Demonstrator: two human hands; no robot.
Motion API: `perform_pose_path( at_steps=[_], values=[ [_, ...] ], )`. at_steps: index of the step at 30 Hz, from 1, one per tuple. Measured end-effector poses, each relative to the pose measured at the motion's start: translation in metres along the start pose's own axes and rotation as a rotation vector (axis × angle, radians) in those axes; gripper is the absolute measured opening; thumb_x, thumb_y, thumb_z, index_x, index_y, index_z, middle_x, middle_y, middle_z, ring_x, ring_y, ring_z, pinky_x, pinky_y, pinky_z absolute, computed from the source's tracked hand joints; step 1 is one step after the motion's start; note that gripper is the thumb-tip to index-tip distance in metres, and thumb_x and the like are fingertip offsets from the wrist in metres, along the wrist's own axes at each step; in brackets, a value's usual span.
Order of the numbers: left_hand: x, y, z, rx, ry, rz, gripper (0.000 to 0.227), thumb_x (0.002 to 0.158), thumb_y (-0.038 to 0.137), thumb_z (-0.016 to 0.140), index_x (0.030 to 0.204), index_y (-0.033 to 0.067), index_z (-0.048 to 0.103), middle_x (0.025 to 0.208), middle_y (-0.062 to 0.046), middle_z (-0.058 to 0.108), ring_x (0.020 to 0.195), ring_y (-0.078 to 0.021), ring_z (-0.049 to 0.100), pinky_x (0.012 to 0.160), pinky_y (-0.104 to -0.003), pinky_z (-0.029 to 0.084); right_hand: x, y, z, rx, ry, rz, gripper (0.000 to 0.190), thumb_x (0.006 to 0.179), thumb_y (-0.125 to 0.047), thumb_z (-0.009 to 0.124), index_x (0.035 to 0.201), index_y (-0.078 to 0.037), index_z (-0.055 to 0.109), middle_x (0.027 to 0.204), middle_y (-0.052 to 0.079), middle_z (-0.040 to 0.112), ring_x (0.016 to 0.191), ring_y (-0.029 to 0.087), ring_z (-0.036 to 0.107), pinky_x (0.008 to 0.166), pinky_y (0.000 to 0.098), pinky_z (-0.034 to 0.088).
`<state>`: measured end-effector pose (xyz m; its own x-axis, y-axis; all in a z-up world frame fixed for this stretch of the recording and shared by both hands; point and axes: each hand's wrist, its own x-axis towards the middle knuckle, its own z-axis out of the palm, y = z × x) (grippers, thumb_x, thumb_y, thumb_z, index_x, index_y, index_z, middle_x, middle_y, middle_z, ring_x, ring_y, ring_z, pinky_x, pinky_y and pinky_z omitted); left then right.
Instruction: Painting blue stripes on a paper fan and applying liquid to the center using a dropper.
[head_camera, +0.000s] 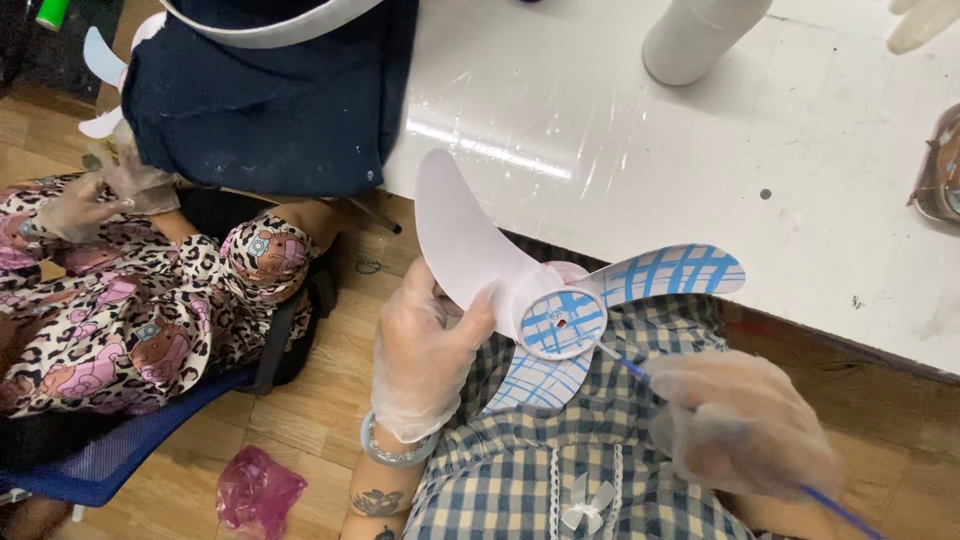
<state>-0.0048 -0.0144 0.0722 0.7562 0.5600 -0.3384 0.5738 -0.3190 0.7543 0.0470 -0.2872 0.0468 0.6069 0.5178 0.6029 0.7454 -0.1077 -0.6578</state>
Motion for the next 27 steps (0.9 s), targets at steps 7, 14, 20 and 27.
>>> perform_pose_path(
  at_steps=[7, 14, 20, 27],
  values=[
    [0.010, -0.005, 0.005, -0.032, -0.019, -0.009, 0.044, 0.078, 0.042, 0.074, 0.114, 0.0165, 0.070, 0.086, 0.004, 0.077, 0.066, -0.0119, 0.064, 0.062, -0.031, 0.053, 0.056, -0.017, -0.005, 0.235, 0.009, -0.020, 0.021, 0.103, -0.015, 0.049, 0.117, -0.006, 0.036, 0.094, 0.013, 0.062, 0.071, 0.029, 0.065, 0.060, 0.0404, 0.063],
    [0.026, -0.022, 0.014, -0.006, -0.048, 0.055, 0.039, 0.080, 0.038, 0.074, 0.111, 0.0161, 0.068, 0.074, 0.000, 0.069, 0.060, -0.0133, 0.061, 0.060, -0.034, 0.049, -0.001, -0.022, -0.009, -0.108, -0.208, -0.078, 0.023, 0.097, -0.023, 0.062, 0.111, -0.006, 0.068, 0.124, 0.014, 0.069, 0.115, 0.036, 0.076, 0.100, 0.0428, 0.063],
    [0.017, 0.034, -0.003, 0.066, -0.158, -0.301, 0.048, 0.081, 0.045, 0.067, 0.121, 0.0171, 0.068, 0.101, -0.005, 0.076, 0.086, -0.0244, 0.066, 0.076, -0.040, 0.047, -0.009, 0.010, 0.015, -0.159, -0.010, -0.307, 0.029, 0.104, -0.008, 0.060, 0.130, -0.003, 0.048, 0.123, 0.022, 0.070, 0.109, 0.038, 0.079, 0.082, 0.0497, 0.073],
    [0.021, 0.023, 0.005, 0.026, -0.194, -0.207, 0.049, 0.085, 0.046, 0.064, 0.120, 0.0119, 0.066, 0.102, -0.011, 0.075, 0.094, -0.0301, 0.068, 0.080, -0.044, 0.047, 0.001, 0.001, 0.040, 0.251, 0.252, -0.060, 0.023, 0.111, -0.010, 0.050, 0.130, -0.007, 0.061, 0.122, 0.025, 0.070, 0.107, 0.036, 0.078, 0.090, 0.0474, 0.072]
  ],
)
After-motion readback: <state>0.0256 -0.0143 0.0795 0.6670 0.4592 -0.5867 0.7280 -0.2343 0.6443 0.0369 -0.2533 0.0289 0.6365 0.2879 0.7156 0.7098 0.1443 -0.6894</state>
